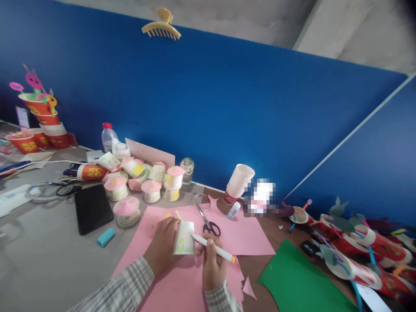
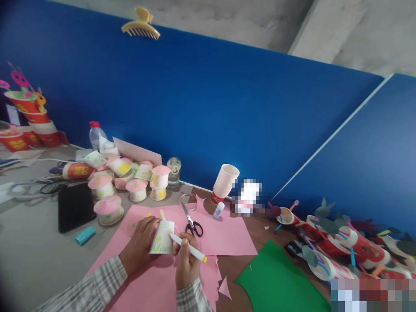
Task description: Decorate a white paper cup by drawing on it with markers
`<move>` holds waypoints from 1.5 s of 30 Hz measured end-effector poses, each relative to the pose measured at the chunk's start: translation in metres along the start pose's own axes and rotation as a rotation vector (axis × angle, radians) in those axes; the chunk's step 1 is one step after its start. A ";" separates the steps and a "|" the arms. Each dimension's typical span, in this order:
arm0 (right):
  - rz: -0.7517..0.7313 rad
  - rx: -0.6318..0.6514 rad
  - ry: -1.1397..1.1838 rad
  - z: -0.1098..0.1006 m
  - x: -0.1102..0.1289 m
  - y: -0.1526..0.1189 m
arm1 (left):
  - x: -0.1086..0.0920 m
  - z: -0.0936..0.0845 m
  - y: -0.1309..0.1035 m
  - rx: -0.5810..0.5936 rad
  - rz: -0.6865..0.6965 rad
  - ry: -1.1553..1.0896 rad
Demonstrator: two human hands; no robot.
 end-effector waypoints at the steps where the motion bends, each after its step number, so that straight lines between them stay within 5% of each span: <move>1: -0.004 -0.001 -0.012 0.000 0.001 0.000 | 0.000 -0.001 0.000 -0.002 0.003 0.007; 45: -0.022 0.031 -0.098 0.000 0.001 0.000 | -0.011 -0.011 0.007 -0.056 0.126 0.136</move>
Point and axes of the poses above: each hand's wrist, its own y-axis towards the middle knuckle, its own z-axis out of the palm, x = y × z, the point moved 5 cm from there along y, towards the middle knuckle, and after that the axes turned 12 degrees about y, right-handed, at the moved point
